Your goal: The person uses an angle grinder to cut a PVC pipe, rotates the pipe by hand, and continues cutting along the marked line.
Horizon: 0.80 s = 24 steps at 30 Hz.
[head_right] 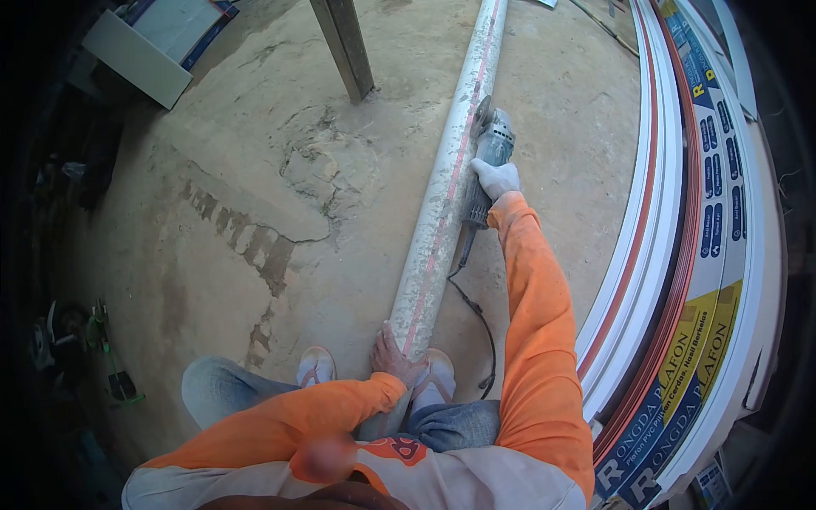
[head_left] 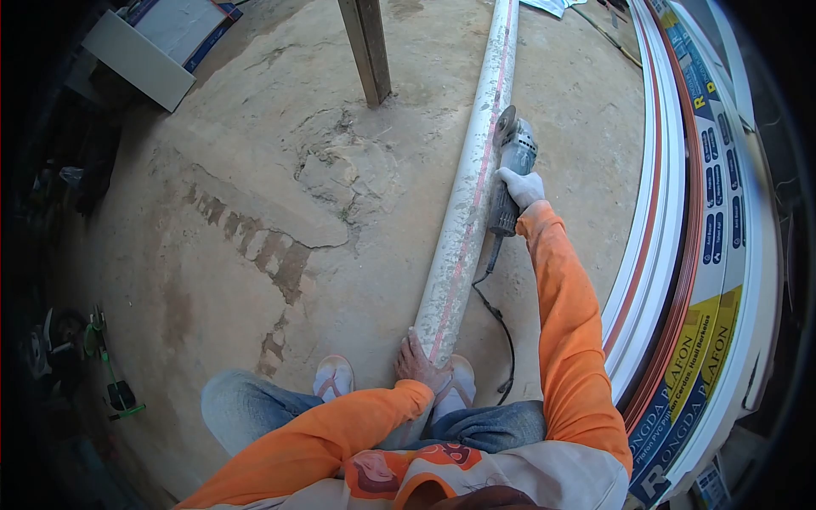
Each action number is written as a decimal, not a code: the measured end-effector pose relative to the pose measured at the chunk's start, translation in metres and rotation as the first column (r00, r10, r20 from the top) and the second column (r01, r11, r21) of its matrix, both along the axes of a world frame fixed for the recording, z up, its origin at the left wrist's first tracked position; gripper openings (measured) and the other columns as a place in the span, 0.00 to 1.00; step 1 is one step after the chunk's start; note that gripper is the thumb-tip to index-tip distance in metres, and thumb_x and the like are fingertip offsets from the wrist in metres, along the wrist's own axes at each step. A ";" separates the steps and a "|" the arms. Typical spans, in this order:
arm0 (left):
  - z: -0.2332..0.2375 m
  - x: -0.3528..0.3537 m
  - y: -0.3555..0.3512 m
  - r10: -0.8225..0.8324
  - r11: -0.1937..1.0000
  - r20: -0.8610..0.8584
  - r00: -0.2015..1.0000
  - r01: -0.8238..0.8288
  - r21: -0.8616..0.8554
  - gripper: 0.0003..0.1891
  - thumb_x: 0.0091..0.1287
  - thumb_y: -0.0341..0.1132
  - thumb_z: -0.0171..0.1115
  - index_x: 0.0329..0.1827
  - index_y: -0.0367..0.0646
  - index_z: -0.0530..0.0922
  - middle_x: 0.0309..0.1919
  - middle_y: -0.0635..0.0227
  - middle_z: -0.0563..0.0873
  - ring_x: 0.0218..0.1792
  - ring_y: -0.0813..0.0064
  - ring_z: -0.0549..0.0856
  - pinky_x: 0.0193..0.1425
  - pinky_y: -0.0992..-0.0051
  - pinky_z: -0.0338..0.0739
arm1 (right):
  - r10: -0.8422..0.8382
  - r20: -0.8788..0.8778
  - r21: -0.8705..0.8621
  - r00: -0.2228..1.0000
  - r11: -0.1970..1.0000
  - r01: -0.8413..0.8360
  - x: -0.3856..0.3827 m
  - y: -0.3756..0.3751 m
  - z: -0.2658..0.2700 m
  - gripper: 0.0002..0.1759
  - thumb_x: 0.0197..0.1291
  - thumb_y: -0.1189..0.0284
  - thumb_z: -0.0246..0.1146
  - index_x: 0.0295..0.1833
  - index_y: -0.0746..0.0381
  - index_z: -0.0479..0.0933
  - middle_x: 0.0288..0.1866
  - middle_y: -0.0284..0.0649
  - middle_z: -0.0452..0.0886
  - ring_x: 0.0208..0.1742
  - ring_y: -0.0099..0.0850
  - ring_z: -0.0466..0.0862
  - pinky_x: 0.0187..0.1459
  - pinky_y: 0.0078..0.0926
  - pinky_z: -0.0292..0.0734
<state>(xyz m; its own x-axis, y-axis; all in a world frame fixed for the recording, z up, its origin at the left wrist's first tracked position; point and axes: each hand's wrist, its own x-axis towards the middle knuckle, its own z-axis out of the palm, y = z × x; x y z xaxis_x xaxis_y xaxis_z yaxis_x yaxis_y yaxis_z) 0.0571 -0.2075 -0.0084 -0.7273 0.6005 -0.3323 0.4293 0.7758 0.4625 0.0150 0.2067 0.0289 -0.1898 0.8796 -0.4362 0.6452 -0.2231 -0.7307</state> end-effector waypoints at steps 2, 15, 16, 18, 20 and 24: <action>0.000 0.000 -0.001 -0.002 1.000 0.001 1.000 0.002 0.004 0.57 0.41 0.53 0.73 0.73 0.41 0.51 0.58 0.46 0.68 0.59 0.44 0.71 0.62 0.49 0.64 | 0.013 -0.040 0.005 0.999 1.000 -0.013 0.001 -0.002 -0.001 0.37 0.39 0.53 0.70 0.47 0.76 0.79 0.42 0.53 0.84 0.42 0.40 0.86 0.44 0.32 0.79; 0.005 -0.001 0.002 0.002 1.000 0.031 1.000 -0.001 -0.023 0.56 0.43 0.51 0.72 0.74 0.41 0.50 0.61 0.45 0.66 0.62 0.43 0.68 0.65 0.49 0.62 | 0.028 0.009 0.019 1.000 0.999 -0.029 0.006 -0.010 -0.005 0.38 0.38 0.52 0.69 0.46 0.76 0.79 0.42 0.54 0.84 0.43 0.41 0.86 0.45 0.32 0.79; 0.005 -0.001 0.001 0.004 1.000 0.031 1.000 -0.003 -0.027 0.57 0.43 0.51 0.72 0.74 0.41 0.49 0.61 0.45 0.66 0.62 0.44 0.68 0.65 0.50 0.62 | 0.031 0.012 0.014 0.999 0.999 -0.031 0.006 -0.011 -0.005 0.37 0.38 0.53 0.70 0.45 0.76 0.79 0.42 0.54 0.84 0.43 0.41 0.86 0.45 0.32 0.79; 0.005 -0.001 0.001 -0.001 1.000 0.032 0.999 0.002 -0.025 0.57 0.43 0.51 0.72 0.74 0.41 0.49 0.61 0.46 0.66 0.62 0.44 0.68 0.65 0.50 0.62 | 0.034 0.016 0.009 0.999 0.999 -0.034 0.008 -0.013 -0.005 0.37 0.38 0.53 0.70 0.45 0.76 0.79 0.42 0.54 0.84 0.43 0.41 0.86 0.44 0.32 0.79; 0.005 -0.002 0.001 -0.005 1.000 0.032 0.999 0.006 -0.024 0.57 0.42 0.51 0.73 0.74 0.41 0.49 0.61 0.46 0.66 0.62 0.44 0.69 0.65 0.50 0.62 | 0.021 0.007 0.063 1.000 0.998 -0.021 0.009 -0.017 -0.006 0.34 0.41 0.54 0.70 0.42 0.77 0.79 0.35 0.47 0.85 0.34 0.34 0.85 0.38 0.31 0.79; 0.007 -0.001 0.001 0.001 0.999 0.025 1.000 0.000 -0.034 0.57 0.41 0.51 0.73 0.74 0.41 0.50 0.60 0.47 0.67 0.61 0.45 0.69 0.64 0.51 0.63 | 0.035 -0.035 0.054 0.999 0.998 -0.033 0.012 -0.026 0.000 0.33 0.41 0.55 0.70 0.42 0.77 0.80 0.34 0.47 0.84 0.33 0.34 0.85 0.37 0.31 0.79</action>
<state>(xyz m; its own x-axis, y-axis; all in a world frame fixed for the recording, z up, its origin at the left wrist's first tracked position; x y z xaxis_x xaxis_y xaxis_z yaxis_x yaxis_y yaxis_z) 0.0560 -0.2060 -0.0010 -0.7188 0.5882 -0.3705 0.4179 0.7915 0.4460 0.0272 0.1808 0.0292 -0.2350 0.8942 -0.3811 0.6249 -0.1614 -0.7639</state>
